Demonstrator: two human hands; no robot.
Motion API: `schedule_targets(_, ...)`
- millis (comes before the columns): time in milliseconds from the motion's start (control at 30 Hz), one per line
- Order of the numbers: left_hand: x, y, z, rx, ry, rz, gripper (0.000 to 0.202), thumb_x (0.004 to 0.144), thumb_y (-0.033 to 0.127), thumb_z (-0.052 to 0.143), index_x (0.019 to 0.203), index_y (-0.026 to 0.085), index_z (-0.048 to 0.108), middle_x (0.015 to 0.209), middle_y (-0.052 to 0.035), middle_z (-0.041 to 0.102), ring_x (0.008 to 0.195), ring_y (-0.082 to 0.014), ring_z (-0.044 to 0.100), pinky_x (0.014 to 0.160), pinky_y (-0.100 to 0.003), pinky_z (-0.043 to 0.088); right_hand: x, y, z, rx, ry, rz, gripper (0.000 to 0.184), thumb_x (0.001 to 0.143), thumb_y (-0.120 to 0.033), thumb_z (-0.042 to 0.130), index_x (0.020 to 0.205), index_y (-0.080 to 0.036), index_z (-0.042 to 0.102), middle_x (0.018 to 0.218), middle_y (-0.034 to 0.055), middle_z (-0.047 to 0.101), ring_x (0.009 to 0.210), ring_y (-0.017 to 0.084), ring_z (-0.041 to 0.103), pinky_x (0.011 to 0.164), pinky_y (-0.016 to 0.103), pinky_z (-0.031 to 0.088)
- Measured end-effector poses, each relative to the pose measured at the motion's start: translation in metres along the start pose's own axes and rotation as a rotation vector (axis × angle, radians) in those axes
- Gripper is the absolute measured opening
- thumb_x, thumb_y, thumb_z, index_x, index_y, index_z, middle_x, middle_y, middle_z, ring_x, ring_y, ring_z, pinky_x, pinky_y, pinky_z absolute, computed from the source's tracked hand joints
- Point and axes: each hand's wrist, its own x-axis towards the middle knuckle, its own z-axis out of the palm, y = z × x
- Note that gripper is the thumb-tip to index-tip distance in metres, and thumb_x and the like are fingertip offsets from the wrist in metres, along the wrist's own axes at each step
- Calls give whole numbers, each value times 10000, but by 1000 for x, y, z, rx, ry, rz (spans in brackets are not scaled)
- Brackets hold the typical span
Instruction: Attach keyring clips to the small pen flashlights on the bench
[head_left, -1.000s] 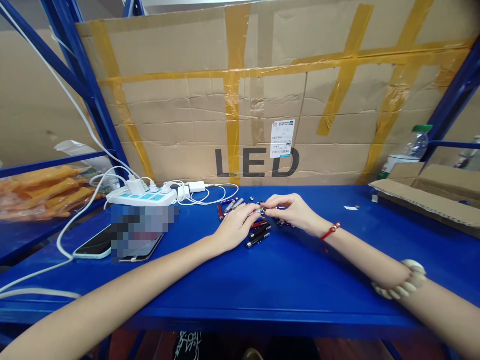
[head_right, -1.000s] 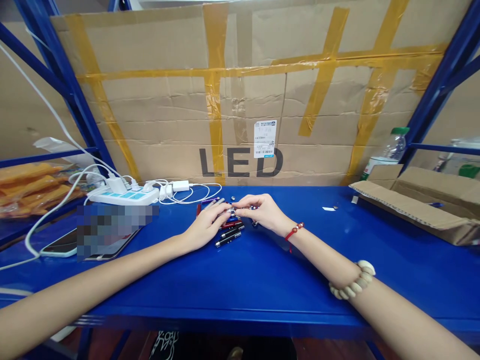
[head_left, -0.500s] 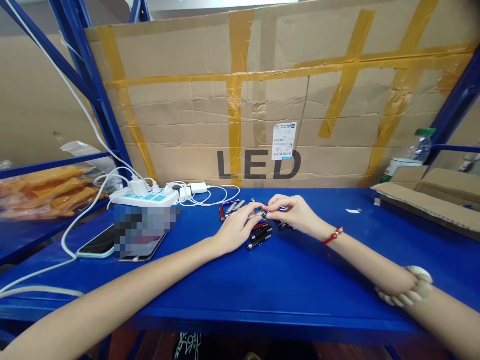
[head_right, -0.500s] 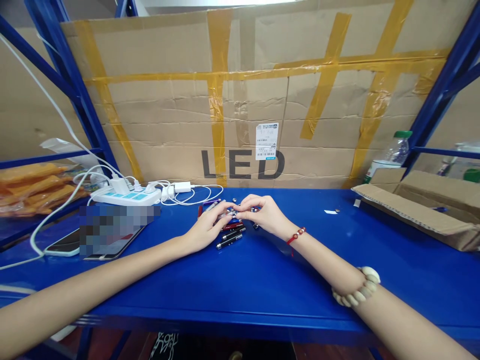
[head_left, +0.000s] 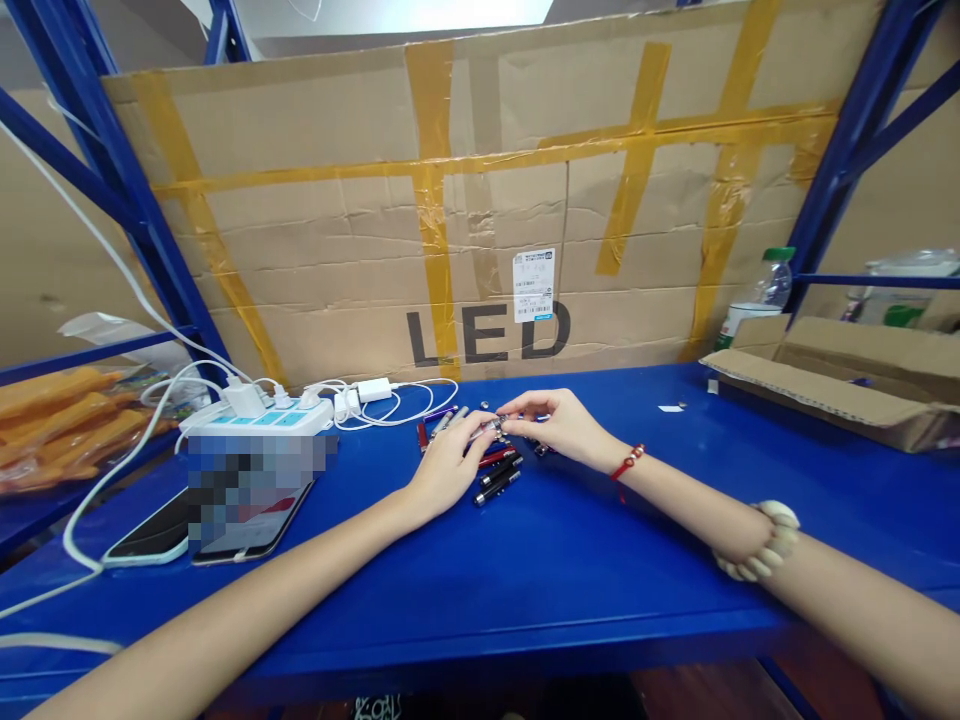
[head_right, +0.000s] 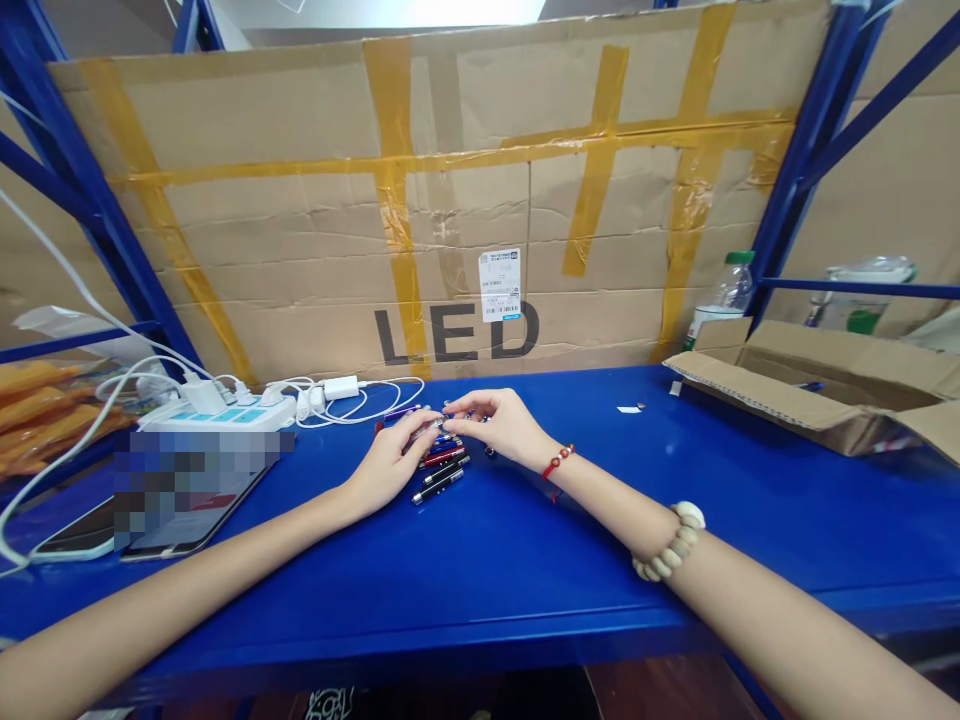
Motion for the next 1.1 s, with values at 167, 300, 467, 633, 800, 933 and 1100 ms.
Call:
schedule_targets(167,-1,-2,1,19,-7,-4,261,900,319,353,1052,213,537,1090,-35,597,1064,-192,507,942,-353,373,1,3,-3,61,-20,-2,215,623,-339,703,694,-138,677,708,32,650,580,107,540,528,234,423)
schedule_targets(300,-1,-1,1,9,-53,6,253,900,304,350,1036,201,536,1079,-40,603,1022,-189,539,906,-333,400,1,8,-6,60,-71,-62,181,623,-319,713,656,-146,670,720,29,643,663,127,571,622,262,451)
schedule_targets(467,-1,1,0,-40,-93,43,236,897,265,356,987,180,557,1009,-38,635,945,-177,569,862,-317,417,2,14,-8,35,-100,-128,186,621,-315,723,655,-139,672,731,43,638,684,137,574,623,267,445)
schedule_targets(633,-2,1,-1,-25,-146,79,238,903,260,347,946,176,565,958,-38,635,881,-167,576,802,-290,423,0,15,-9,34,-171,-175,153,629,-281,725,613,-143,659,686,26,606,634,118,555,601,255,439)
schedule_targets(800,-5,1,-2,48,-215,102,237,910,266,326,948,183,545,875,-28,604,815,-162,567,730,-272,417,-2,14,-8,68,-222,-192,166,610,-264,742,572,-146,632,658,16,600,618,113,551,598,252,446)
schedule_targets(933,-6,2,-3,61,-230,95,185,902,253,344,934,189,515,875,-17,593,801,-158,564,710,-265,407,-4,13,-6,53,-219,-229,199,610,-275,744,555,-142,607,651,21,603,609,117,553,584,253,446)
schedule_targets(1100,-7,2,-3,87,-192,72,109,883,245,372,869,189,465,796,-4,579,722,-153,558,639,-248,390,-6,12,-4,23,-181,-231,235,615,-295,735,543,-134,581,641,31,593,600,123,544,564,255,437)
